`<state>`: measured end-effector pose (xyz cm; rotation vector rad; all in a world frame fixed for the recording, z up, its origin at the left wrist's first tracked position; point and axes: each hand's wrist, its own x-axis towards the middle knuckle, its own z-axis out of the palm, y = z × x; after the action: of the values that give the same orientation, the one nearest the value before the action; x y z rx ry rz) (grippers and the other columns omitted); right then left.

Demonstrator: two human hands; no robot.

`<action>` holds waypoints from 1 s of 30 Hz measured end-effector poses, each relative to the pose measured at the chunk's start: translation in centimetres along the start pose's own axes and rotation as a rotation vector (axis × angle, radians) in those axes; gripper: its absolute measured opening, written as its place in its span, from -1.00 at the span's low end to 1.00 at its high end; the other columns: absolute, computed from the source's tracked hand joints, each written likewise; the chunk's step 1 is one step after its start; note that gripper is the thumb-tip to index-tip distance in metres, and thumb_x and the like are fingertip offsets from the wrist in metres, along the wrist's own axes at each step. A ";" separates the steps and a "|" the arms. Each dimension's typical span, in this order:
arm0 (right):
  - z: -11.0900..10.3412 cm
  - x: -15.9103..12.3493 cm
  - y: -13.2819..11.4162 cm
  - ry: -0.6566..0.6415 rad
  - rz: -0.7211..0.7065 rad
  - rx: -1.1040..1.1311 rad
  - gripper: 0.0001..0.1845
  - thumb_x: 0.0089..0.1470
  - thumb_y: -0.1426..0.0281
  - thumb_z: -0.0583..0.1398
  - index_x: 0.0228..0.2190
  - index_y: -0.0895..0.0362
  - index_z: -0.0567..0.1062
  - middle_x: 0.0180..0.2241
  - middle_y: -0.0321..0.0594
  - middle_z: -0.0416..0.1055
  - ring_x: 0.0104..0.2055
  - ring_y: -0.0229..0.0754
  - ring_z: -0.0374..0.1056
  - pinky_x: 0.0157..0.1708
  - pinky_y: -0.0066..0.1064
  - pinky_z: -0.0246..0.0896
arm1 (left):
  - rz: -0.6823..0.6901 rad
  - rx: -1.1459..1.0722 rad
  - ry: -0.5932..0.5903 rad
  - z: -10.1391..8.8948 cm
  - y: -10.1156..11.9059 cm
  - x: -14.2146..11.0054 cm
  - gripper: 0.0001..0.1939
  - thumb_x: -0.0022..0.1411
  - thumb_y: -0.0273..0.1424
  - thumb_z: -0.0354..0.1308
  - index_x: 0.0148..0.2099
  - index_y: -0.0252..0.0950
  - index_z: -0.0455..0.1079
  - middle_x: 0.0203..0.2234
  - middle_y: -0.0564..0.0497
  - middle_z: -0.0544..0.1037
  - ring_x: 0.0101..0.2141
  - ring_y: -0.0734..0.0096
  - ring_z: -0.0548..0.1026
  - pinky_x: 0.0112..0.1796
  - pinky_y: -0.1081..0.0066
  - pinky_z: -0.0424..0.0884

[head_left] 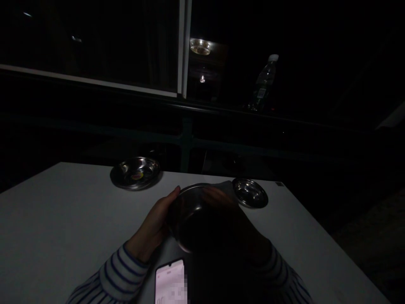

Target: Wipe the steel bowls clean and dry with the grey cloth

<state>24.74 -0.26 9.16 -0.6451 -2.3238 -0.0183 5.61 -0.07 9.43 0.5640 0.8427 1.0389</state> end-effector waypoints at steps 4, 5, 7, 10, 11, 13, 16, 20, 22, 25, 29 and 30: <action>0.4 2.3 -0.7 -0.130 -0.096 -0.046 -0.56 0.17 0.19 -0.07 0.00 0.13 0.24 -0.01 -0.14 0.30 0.09 -0.12 0.15 0.06 -0.24 0.10 | 0.067 0.056 0.035 0.0 0.0 -0.7 -0.74 -0.01 -0.24 0.23 -0.49 -0.37 0.43 -0.66 0.02 0.50 -0.63 0.46 0.42 -0.54 0.49 0.31; 0.4 2.4 -0.6 -0.138 -0.120 -0.044 -0.57 0.18 0.21 -0.08 0.01 0.13 0.23 0.01 -0.14 0.28 0.11 -0.13 0.12 0.07 -0.23 0.09 | 0.083 0.062 0.054 -0.2 0.1 -1.0 -0.75 -0.02 -0.24 0.24 -0.50 -0.37 0.42 -0.67 0.03 0.49 -0.64 0.47 0.41 -0.56 0.50 0.29; 0.4 1.7 -0.2 -0.129 -0.125 -0.007 -0.56 0.20 0.23 -0.11 0.06 0.13 0.17 0.08 -0.12 0.20 0.18 -0.14 0.01 0.10 -0.20 0.05 | 0.093 0.063 0.077 -0.8 0.6 -1.6 -0.75 -0.02 -0.25 0.24 -0.50 -0.37 0.43 -0.67 0.02 0.49 -0.64 0.46 0.41 -0.55 0.48 0.30; 0.5 -0.1 0.3 -0.095 -0.053 0.034 -0.54 0.22 0.29 -0.13 0.13 0.15 0.04 0.15 -0.07 0.10 0.22 -0.18 -0.08 0.12 -0.19 0.03 | 0.074 0.050 0.099 -1.5 0.7 -2.2 -0.74 0.02 -0.23 0.20 -0.47 -0.37 0.45 -0.63 -0.02 0.53 -0.59 0.40 0.45 -0.49 0.45 0.33; 0.6 -0.4 0.3 -0.082 -0.031 0.028 -0.53 0.22 0.31 -0.11 0.13 0.16 0.03 0.15 -0.04 0.08 0.23 -0.17 -0.09 0.12 -0.18 0.04 | 0.071 0.049 0.094 -1.6 0.5 -2.2 -0.73 0.03 -0.22 0.19 -0.46 -0.37 0.45 -0.61 -0.03 0.54 -0.57 0.39 0.46 -0.48 0.44 0.34; 1.1 -0.2 -0.1 -0.067 -0.024 -0.011 -0.55 0.20 0.32 -0.06 0.10 0.17 0.10 0.11 -0.04 0.14 0.20 -0.14 -0.02 0.10 -0.17 0.06 | 0.074 0.058 0.063 -1.4 -0.1 -2.0 -0.71 0.05 -0.21 0.17 -0.42 -0.37 0.46 -0.58 -0.03 0.55 -0.56 0.40 0.46 -0.47 0.45 0.33; 1.7 1.8 -1.2 -0.171 -0.069 -0.083 -0.63 0.12 0.28 0.06 -0.04 0.13 0.28 -0.04 -0.16 0.32 0.06 -0.14 0.17 0.05 -0.23 0.11 | 0.106 0.092 0.030 -0.9 -0.8 -1.5 -0.70 0.05 -0.21 0.18 -0.39 -0.39 0.47 -0.59 -0.01 0.55 -0.58 0.45 0.45 -0.49 0.49 0.31; 1.7 3.0 -0.7 -0.217 -0.164 -0.066 -0.61 0.16 0.26 0.01 -0.01 0.15 0.27 0.04 -0.12 0.26 0.12 -0.13 0.10 0.08 -0.22 0.07 | 0.122 0.043 0.071 -1.3 -0.2 -1.6 -0.76 0.03 -0.28 0.21 -0.37 -0.40 0.47 -0.58 -0.02 0.56 -0.55 0.40 0.49 -0.49 0.49 0.34; 1.5 2.0 0.1 -0.141 -0.144 0.012 -0.57 0.21 0.27 -0.08 0.06 0.17 0.19 0.11 -0.08 0.17 0.20 -0.16 -0.02 0.11 -0.24 0.04 | 0.109 -0.020 0.102 -2.0 0.3 -1.9 -0.77 0.06 -0.29 0.18 -0.37 -0.39 0.46 -0.57 -0.04 0.57 -0.53 0.37 0.51 -0.47 0.46 0.37; 1.6 0.3 1.0 -0.060 -0.009 0.086 -0.56 0.24 0.31 -0.12 0.12 0.15 0.10 0.16 -0.08 0.10 0.23 -0.22 -0.08 0.12 -0.27 0.04 | 0.062 -0.112 0.147 -2.7 0.4 -2.1 -0.77 0.11 -0.28 0.13 -0.38 -0.37 0.45 -0.55 -0.04 0.58 -0.52 0.35 0.52 -0.44 0.43 0.41; 2.3 0.8 0.6 -0.056 -0.023 0.014 -0.59 0.23 0.31 -0.11 0.06 0.17 0.20 0.08 -0.08 0.22 0.18 -0.19 0.02 0.11 -0.26 0.06 | 0.031 -0.143 0.092 -2.2 -1.0 -1.5 -0.79 0.12 -0.31 0.12 -0.36 -0.37 0.45 -0.54 -0.03 0.58 -0.52 0.34 0.52 -0.42 0.41 0.44; 2.5 1.4 0.5 -0.081 -0.064 -0.010 -0.60 0.23 0.30 -0.11 0.04 0.16 0.24 0.05 -0.10 0.27 0.15 -0.19 0.08 0.09 -0.27 0.09 | 0.040 -0.148 0.071 -1.9 -1.3 -1.4 -0.81 0.12 -0.33 0.12 -0.38 -0.37 0.45 -0.53 -0.03 0.59 -0.51 0.34 0.53 -0.40 0.41 0.44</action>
<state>22.50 1.25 8.15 -0.5865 -2.4235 -0.0342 4.35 -1.82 7.80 0.4222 0.8122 1.1530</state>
